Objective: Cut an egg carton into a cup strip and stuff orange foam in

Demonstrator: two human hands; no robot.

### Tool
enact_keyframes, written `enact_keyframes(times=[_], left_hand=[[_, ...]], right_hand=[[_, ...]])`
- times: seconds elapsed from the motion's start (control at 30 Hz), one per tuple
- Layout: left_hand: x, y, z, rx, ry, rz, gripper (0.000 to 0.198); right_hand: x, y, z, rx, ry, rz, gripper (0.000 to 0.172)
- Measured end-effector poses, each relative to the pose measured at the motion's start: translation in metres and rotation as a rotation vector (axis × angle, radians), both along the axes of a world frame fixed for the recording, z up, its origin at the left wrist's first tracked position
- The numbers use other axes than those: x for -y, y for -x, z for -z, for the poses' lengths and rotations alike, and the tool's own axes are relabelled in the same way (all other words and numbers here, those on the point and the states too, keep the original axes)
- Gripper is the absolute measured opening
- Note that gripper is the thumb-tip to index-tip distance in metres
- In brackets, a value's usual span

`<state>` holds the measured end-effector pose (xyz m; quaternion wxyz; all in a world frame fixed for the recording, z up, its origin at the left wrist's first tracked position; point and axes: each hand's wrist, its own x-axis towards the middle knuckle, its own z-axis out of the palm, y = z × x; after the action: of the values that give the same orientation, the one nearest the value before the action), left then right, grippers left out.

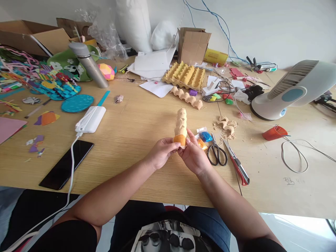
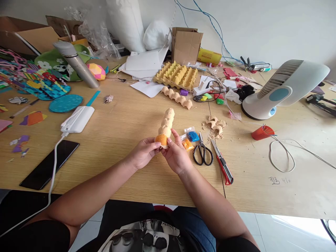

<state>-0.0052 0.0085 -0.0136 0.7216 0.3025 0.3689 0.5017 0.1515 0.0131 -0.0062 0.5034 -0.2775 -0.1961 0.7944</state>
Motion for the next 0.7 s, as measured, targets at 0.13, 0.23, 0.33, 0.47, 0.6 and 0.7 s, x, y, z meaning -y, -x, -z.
enact_keyframes(times=[0.13,0.23,0.33,0.47,0.6,0.7], left_hand=[[0.0004,0.0002,-0.0008,0.054,0.004,0.031,0.031],[-0.0007,-0.0001,-0.0025,0.171,0.04,0.044,0.036],[-0.0031,0.0006,-0.0027,0.277,0.141,0.06,0.042],[-0.0048,0.0024,0.0013,0.308,0.201,0.074,0.033],[-0.0038,0.0017,0.0057,0.289,0.137,0.071,0.033],[-0.0029,0.0,0.0062,0.252,0.127,0.058,0.03]], right_hand=[[-0.0004,-0.0008,-0.0001,0.015,-0.01,0.001,0.057],[-0.0012,-0.0016,0.0006,0.029,-0.022,0.001,0.058],[-0.0024,-0.0024,0.0014,0.04,-0.042,-0.003,0.061],[-0.0034,-0.003,0.0007,0.065,-0.065,-0.018,0.066],[-0.0033,-0.003,-0.0008,0.075,-0.062,-0.027,0.066],[-0.003,-0.0036,-0.001,0.062,-0.048,-0.029,0.065]])
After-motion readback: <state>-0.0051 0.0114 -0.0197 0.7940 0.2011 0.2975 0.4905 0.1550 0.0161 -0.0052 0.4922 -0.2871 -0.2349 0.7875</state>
